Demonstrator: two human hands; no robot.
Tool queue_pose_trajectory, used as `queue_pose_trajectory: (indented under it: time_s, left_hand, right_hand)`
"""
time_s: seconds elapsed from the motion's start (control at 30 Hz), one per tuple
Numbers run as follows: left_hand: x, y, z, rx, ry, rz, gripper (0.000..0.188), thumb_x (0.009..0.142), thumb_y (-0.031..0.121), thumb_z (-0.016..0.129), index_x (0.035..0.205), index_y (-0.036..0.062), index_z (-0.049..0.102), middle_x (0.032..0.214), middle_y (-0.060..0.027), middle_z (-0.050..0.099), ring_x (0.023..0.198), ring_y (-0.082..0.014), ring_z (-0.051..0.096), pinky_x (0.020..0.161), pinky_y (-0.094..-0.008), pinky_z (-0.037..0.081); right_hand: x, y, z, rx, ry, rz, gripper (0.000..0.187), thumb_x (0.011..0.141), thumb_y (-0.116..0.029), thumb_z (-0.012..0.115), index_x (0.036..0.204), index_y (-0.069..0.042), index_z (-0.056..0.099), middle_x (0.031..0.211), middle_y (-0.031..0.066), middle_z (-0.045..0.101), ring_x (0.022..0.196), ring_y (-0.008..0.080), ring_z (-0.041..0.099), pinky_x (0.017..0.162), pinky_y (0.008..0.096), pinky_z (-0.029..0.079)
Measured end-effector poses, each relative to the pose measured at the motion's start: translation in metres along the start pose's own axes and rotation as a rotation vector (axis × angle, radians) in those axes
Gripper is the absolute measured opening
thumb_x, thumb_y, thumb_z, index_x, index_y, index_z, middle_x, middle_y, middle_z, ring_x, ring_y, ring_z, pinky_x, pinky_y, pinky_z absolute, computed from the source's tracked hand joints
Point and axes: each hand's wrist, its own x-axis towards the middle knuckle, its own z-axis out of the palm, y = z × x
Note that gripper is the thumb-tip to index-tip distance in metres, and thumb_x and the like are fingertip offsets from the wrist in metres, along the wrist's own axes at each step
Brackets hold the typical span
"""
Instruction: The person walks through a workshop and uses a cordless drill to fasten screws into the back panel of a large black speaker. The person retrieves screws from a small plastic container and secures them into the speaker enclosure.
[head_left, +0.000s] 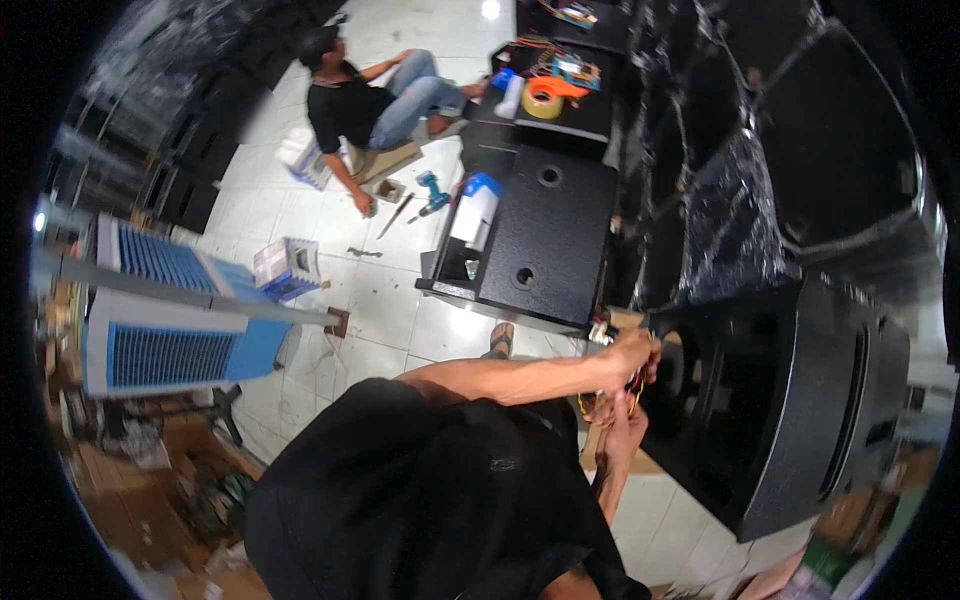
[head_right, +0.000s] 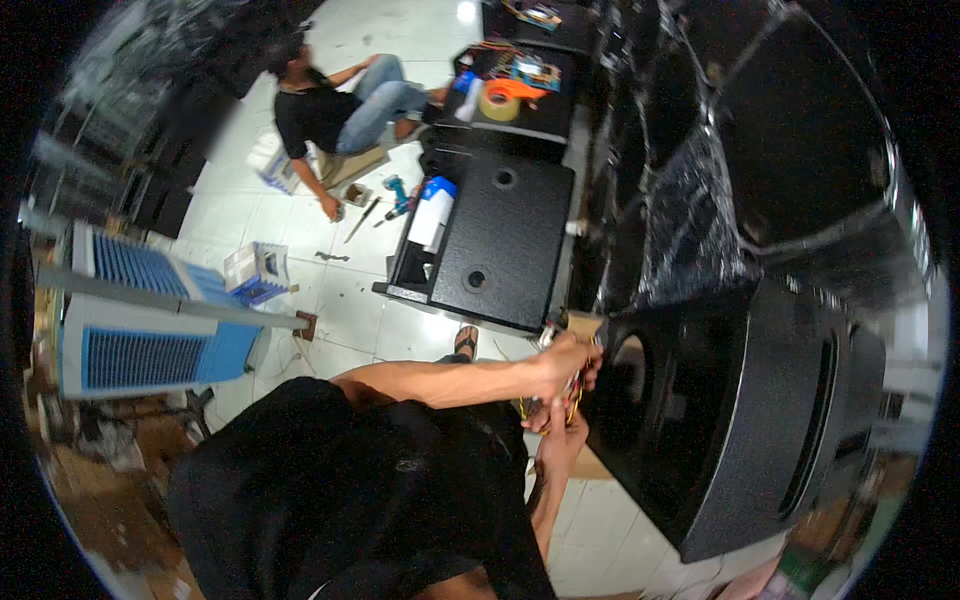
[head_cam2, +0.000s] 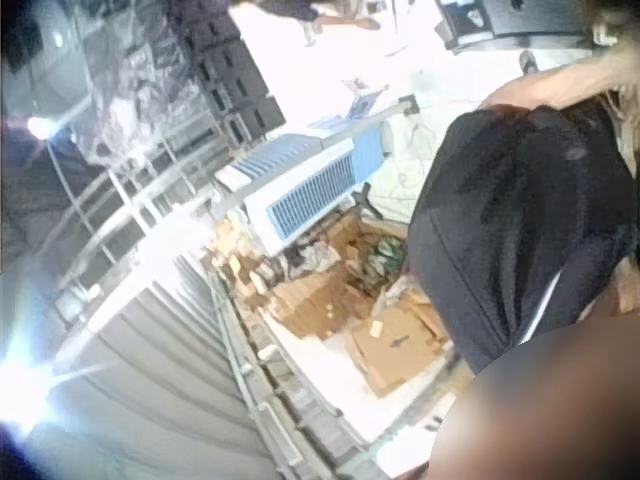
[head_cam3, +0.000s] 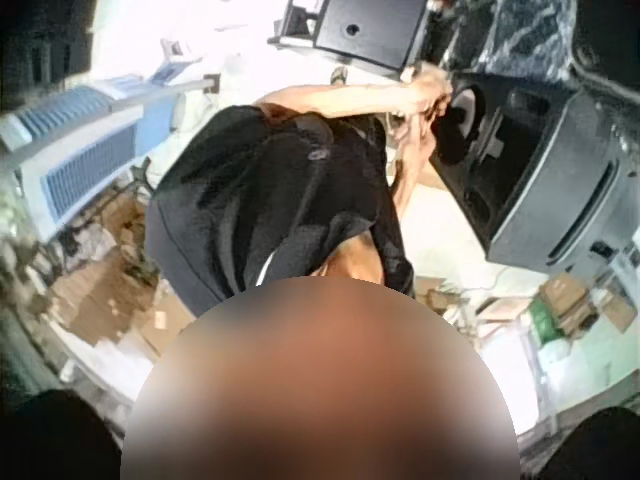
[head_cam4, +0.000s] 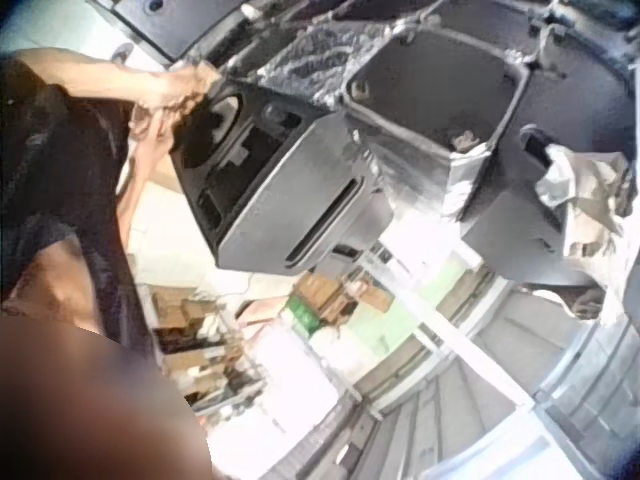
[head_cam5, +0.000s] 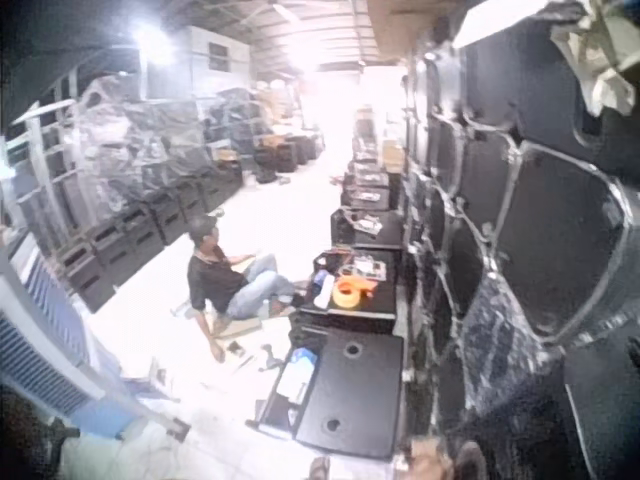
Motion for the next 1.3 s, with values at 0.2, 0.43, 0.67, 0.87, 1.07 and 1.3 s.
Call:
queue_pose_trajectory:
  time_s: [0.2,0.43,0.67,0.87,1.07,1.3]
  left_hand:
    - [0.009,0.046,-0.008,-0.286,-0.092,-0.115,0.013,0.094,0.013,0.045,0.088,0.0039,0.052,0.081,-0.0087,0.057,0.066,-0.0187,0.057,0.056,-0.0305,0.05]
    - [0.045,0.077,-0.034,-0.091,-0.278,-0.097,0.019,0.095,0.016,0.045,0.101,0.0001,0.053,0.104,-0.0135,0.061,0.086,-0.0229,0.065,0.066,-0.0308,0.054]
    - [0.093,0.093,-0.062,-0.08,-0.317,-0.211,0.031,0.093,0.031,0.05,0.1,0.0021,0.058,0.089,-0.0078,0.065,0.07,-0.0174,0.064,0.062,-0.0266,0.054]
    - [0.057,0.069,-0.149,0.241,-0.242,-0.094,0.049,0.092,0.037,0.051,0.12,-0.003,0.049,0.109,-0.0148,0.062,0.101,-0.021,0.059,0.087,-0.0306,0.047]
    - [-0.043,0.055,-0.273,0.174,0.403,0.01,0.041,0.091,0.033,0.052,0.117,0.0013,0.054,0.108,-0.0137,0.063,0.091,-0.0203,0.063,0.079,-0.0302,0.048]
    - [-0.168,-0.097,-0.394,0.026,0.992,0.112,0.049,0.09,0.034,0.049,0.123,-0.0017,0.043,0.11,-0.0193,0.061,0.088,-0.0284,0.064,0.071,-0.0356,0.053]
  right_hand:
    - [0.024,-0.069,0.059,-0.35,0.175,-0.15,0.024,0.093,-0.027,0.054,0.09,-0.003,0.056,0.065,-0.0022,0.051,0.053,0.0046,0.044,0.046,0.0188,0.034]
    - [0.058,-0.076,0.077,-0.045,0.268,-0.066,0.022,0.091,-0.022,0.055,0.079,-0.004,0.055,0.061,-0.001,0.047,0.055,0.0079,0.044,0.051,0.0242,0.036]
    - [0.148,-0.119,0.083,-0.088,0.303,-0.054,0.027,0.092,-0.026,0.052,0.089,0.0,0.06,0.059,-0.0044,0.041,0.05,0.0063,0.035,0.046,0.0239,0.031]
    - [0.262,-0.092,0.045,0.26,0.121,0.164,0.015,0.091,-0.012,0.047,0.093,0.002,0.053,0.062,-0.0021,0.045,0.049,0.0056,0.036,0.044,0.0207,0.028]
    - [0.349,-0.023,0.009,0.322,0.085,0.271,0.014,0.087,-0.005,0.041,0.076,-0.002,0.049,0.067,0.0054,0.049,0.047,0.0095,0.039,0.041,0.0248,0.033]
    - [0.389,0.038,-0.002,0.191,0.272,0.397,0.011,0.086,-0.007,0.045,0.092,-0.001,0.05,0.077,0.0103,0.06,0.058,0.0167,0.057,0.047,0.0296,0.043]
